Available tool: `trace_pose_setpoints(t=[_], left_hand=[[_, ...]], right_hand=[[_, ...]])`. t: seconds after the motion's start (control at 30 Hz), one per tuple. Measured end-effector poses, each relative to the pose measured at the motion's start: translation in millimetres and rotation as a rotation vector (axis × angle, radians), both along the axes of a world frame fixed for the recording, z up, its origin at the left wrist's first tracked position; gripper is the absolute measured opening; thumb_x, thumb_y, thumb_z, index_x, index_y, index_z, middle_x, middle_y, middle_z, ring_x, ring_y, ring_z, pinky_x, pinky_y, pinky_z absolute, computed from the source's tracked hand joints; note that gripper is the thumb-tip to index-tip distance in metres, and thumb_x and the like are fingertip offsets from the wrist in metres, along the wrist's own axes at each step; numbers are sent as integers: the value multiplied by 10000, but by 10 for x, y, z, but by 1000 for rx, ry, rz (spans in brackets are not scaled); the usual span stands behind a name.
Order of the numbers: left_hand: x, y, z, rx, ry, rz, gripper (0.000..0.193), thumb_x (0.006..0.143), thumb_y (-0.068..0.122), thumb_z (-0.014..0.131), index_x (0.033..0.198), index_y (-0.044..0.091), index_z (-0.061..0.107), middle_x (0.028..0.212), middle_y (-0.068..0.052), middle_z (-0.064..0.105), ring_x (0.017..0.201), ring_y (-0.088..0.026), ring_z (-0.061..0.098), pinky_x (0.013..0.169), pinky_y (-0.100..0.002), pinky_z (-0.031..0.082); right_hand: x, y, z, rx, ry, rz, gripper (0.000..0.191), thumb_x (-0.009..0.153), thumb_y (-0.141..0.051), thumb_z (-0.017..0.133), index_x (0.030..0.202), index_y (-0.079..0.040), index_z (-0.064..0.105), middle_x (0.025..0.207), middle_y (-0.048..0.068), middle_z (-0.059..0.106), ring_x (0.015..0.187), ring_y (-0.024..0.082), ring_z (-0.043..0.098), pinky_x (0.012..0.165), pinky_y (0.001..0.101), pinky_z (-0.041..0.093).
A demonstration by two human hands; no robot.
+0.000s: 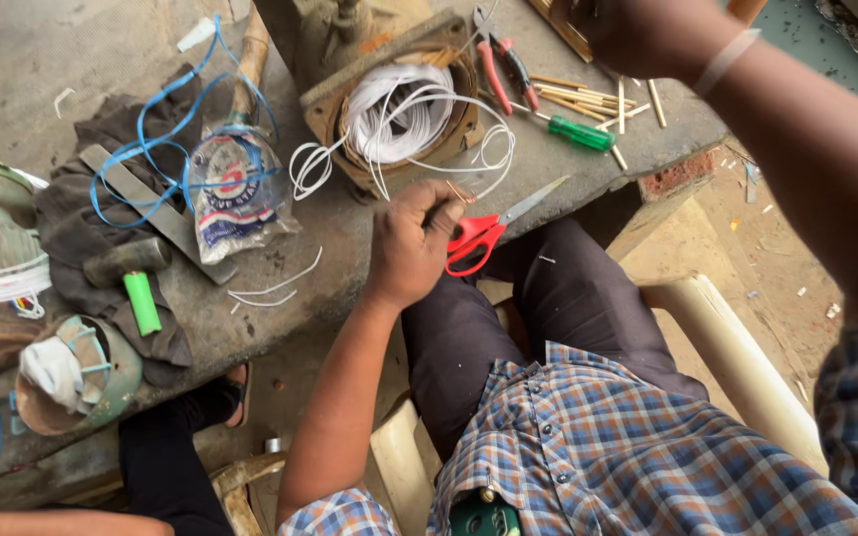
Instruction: The person sits at an outdoor workbench and cuts lengths of white insulated wire from a coil using scissors. They then strip the insulation from the cut wire ends by hand and with pliers, working over their lap and placing trimmed pieces on the bench.
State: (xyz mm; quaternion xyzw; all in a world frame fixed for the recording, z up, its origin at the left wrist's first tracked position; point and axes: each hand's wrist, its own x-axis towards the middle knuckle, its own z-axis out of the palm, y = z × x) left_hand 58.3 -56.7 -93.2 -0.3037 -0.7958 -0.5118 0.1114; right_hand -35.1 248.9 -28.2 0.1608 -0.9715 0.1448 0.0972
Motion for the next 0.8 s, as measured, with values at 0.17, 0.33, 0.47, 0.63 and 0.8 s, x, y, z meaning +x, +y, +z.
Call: trace_pose_setpoints(t=[0.17,0.33,0.47,0.63,0.8], left_hand=[[35,68,15,-49,54,52,55,959,69,693,985,22,703,929,-119,725,816,-271,713,732,-362,563],[90,94,-34,-107,207,163,51,948,80,710,951,31,698,927,-99,732,877,-311,694,797,-415,553],[108,73,-71,-128,175,179,51,955,73,694,979,30,707,952,-104,740,890,-308,704,810,-418,564],[83,81,-97,-139,139,185,97,957,89,685,1025,30,722,951,-131,727,876,-326,710,785,-413,574],[51,41,-123,-106,99,103,83,1000,102,669,1015,25,696,958,-135,719,879,-342,710,766,-414,573]], right_hand=[[-400,-428,-417,-62,-211,-97,648,1002,-576,648,1330,-19,610,1078,281,703,1010,450,665,865,493,519],[-655,-887,-357,172,-305,-319,754,802,-726,702,1066,-20,720,1021,172,706,951,335,701,811,441,556],[-847,-872,-390,154,-408,-395,588,1001,-563,551,870,-31,763,771,157,719,725,257,712,671,399,561],[-801,-298,-496,-612,-478,-45,339,1036,-198,459,935,61,653,766,178,645,668,258,614,546,374,478],[378,479,-711,-1661,-579,345,373,1117,-154,587,1460,-42,496,995,138,656,780,233,679,750,346,575]])
